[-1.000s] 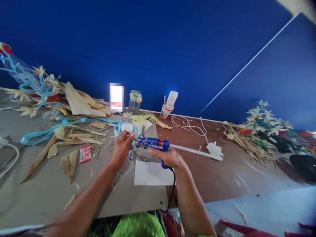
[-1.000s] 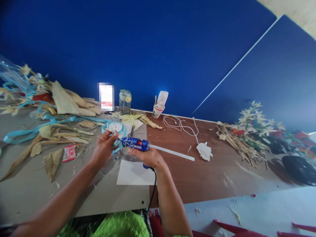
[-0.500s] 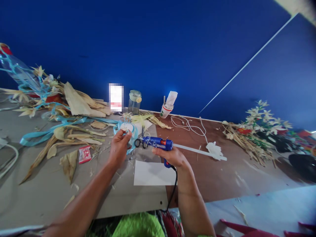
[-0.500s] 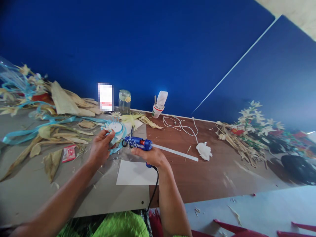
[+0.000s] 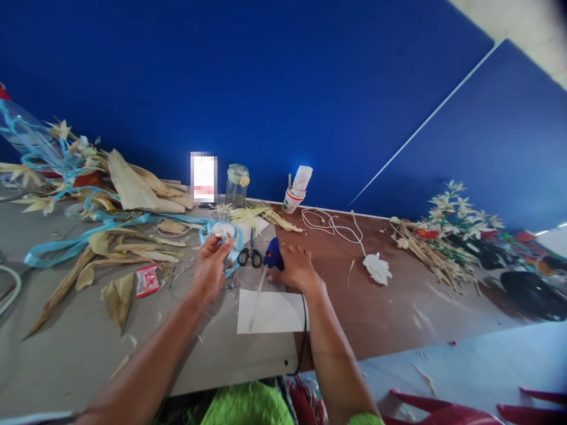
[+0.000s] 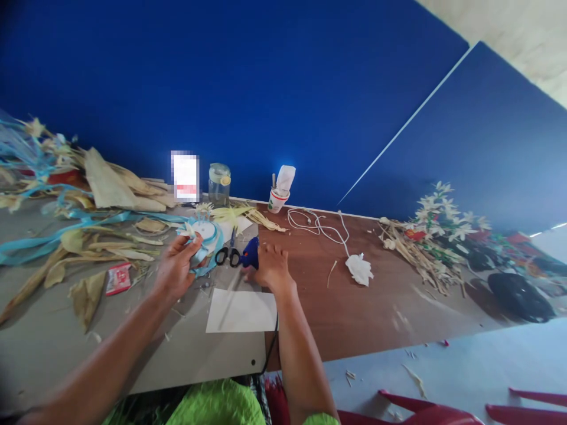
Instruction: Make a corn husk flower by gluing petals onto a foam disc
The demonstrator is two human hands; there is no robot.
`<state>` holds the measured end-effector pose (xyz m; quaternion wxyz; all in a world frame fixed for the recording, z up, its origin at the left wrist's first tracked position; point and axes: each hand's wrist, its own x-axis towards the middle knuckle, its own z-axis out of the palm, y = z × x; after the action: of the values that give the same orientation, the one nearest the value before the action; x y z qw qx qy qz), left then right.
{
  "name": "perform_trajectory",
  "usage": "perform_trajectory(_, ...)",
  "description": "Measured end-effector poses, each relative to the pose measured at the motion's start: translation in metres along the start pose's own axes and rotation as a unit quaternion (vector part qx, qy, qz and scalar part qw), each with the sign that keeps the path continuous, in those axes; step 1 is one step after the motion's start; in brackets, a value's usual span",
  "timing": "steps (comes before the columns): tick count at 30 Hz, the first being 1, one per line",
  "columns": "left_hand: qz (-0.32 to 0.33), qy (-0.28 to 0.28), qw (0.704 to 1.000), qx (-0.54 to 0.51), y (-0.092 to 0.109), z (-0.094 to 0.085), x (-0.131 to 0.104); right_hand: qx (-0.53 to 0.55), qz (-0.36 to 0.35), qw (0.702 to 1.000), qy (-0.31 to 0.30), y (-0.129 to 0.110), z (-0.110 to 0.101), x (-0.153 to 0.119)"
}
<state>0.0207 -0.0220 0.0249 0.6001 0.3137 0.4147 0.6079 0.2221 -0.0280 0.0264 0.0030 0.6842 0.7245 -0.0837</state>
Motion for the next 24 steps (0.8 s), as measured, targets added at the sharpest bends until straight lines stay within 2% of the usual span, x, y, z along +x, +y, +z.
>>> perform_trajectory(2,-0.005,-0.011,1.0,-0.013,0.001,0.001,-0.001,0.035,-0.001,0.999,0.006,0.005,-0.003,0.001)
perform_trajectory(4,-0.006,-0.019,0.999,-0.027,0.002,0.003,-0.001,0.135,0.01,0.988,0.08,0.003,-0.007,0.0)
perform_trajectory(6,-0.011,-0.009,0.999,-0.03,0.003,0.006,-0.002,0.306,-0.013,0.942,0.138,-0.007,-0.01,-0.001)
perform_trajectory(8,-0.025,0.0,0.999,-0.022,0.004,0.009,-0.004,0.473,-0.081,0.873,0.082,-0.024,-0.011,-0.002)
perform_trajectory(9,-0.031,-0.001,0.999,-0.019,0.003,0.011,-0.004,0.528,-0.09,0.843,0.048,-0.033,-0.011,-0.002)
perform_trajectory(10,-0.034,-0.006,0.999,-0.017,0.003,0.011,-0.005,0.565,-0.088,0.82,0.028,-0.041,-0.011,-0.002)
perform_trajectory(12,-0.029,-0.025,0.999,-0.016,0.001,0.012,-0.005,0.6,-0.081,0.796,0.022,-0.054,-0.009,0.0)
perform_trajectory(18,0.004,-0.066,0.997,0.026,-0.008,0.009,-0.002,0.618,-0.061,0.784,-0.01,-0.064,-0.011,0.006)
perform_trajectory(21,0.002,-0.071,0.997,0.04,-0.01,0.009,0.0,0.609,-0.05,0.792,-0.018,-0.063,-0.011,0.008)
perform_trajectory(24,-0.006,-0.075,0.997,0.036,-0.01,0.008,0.0,0.618,-0.043,0.784,-0.033,-0.063,-0.009,0.011)
